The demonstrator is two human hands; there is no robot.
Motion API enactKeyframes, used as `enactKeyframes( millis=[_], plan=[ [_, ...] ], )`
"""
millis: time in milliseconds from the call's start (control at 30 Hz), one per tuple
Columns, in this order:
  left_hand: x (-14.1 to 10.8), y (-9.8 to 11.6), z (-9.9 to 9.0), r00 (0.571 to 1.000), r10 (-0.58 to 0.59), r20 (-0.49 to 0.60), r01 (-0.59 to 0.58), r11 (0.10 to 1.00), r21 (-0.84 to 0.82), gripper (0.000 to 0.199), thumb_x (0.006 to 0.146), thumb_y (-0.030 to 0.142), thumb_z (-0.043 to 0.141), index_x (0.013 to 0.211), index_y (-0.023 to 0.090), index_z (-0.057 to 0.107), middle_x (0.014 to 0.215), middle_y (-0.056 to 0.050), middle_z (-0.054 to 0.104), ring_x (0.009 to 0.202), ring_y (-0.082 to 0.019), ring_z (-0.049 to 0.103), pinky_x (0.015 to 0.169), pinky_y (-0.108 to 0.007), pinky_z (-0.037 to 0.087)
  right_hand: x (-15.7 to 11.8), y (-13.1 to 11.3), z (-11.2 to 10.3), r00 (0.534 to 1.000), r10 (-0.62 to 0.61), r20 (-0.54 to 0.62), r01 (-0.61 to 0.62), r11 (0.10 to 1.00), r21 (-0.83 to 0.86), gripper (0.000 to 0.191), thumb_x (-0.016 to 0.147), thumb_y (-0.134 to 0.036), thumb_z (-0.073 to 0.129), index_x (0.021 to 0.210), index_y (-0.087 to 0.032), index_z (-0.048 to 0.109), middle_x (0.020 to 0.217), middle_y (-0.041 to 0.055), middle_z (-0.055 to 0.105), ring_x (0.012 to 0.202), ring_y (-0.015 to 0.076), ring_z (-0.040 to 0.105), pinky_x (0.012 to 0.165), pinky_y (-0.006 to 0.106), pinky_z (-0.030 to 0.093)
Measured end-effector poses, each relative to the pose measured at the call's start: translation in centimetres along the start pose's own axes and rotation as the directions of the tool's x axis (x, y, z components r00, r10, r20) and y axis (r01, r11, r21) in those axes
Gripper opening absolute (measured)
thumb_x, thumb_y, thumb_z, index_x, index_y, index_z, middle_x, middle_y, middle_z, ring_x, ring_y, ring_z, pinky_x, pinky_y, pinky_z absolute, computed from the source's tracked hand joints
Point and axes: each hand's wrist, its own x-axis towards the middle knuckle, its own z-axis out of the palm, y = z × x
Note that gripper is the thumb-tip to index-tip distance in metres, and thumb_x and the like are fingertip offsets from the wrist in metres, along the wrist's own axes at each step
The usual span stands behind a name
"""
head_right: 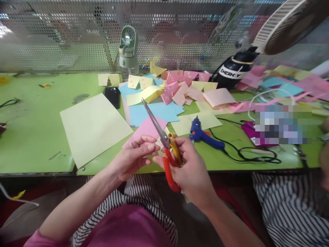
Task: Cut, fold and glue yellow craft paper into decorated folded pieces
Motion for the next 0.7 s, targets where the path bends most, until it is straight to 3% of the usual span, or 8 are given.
enactKeyframes(
  millis=[267,367,533,700],
  plan=[
    [-0.5,0.1,-0.5,0.998,0.031,-0.060,-0.025,0.996,0.090,0.030,0.073,0.025,0.084,0.097,0.016,0.069,0.083,-0.004,0.076,0.073,-0.012,0.071,0.053,-0.014,0.051,0.6,0.6,0.7,0.989,-0.118,-0.095,0.109,0.990,-0.092,0.054,0.052,-0.050,0.088,0.090,-0.025,0.059,0.068,-0.0033,0.062,0.055,0.0121,0.057,0.046,0.022,0.051],
    [-0.7,0.2,-0.5,0.995,0.086,-0.055,-0.076,0.983,0.165,0.030,0.074,0.026,0.083,0.099,0.016,0.068,0.076,-0.002,0.075,0.070,-0.011,0.070,0.055,-0.015,0.051,0.6,1.0,0.6,0.993,-0.107,-0.057,0.097,0.983,-0.157,0.048,0.059,-0.049,0.085,0.093,-0.025,0.061,0.066,-0.0030,0.062,0.056,0.0138,0.059,0.048,0.023,0.052],
    [-1.2,0.3,-0.8,0.990,0.138,-0.037,-0.128,0.970,0.205,0.029,0.077,0.027,0.081,0.100,0.017,0.067,0.075,-0.002,0.075,0.071,-0.011,0.070,0.058,-0.017,0.053,0.5,0.8,0.7,0.999,-0.051,0.011,0.052,0.988,-0.146,0.038,0.064,-0.042,0.082,0.092,-0.027,0.060,0.079,0.0003,0.070,0.066,0.0182,0.065,0.055,0.027,0.054],
    [-1.2,0.2,-1.3,0.992,0.112,0.052,-0.120,0.974,0.191,0.033,0.075,0.019,0.082,0.104,0.017,0.067,0.078,-0.002,0.076,0.072,-0.011,0.071,0.062,-0.018,0.054,0.3,0.2,0.7,0.996,-0.008,0.094,0.012,0.999,-0.044,0.033,0.068,-0.036,0.081,0.087,-0.027,0.056,0.074,-0.0038,0.064,0.061,0.0132,0.060,0.058,0.025,0.054]
  ],
)
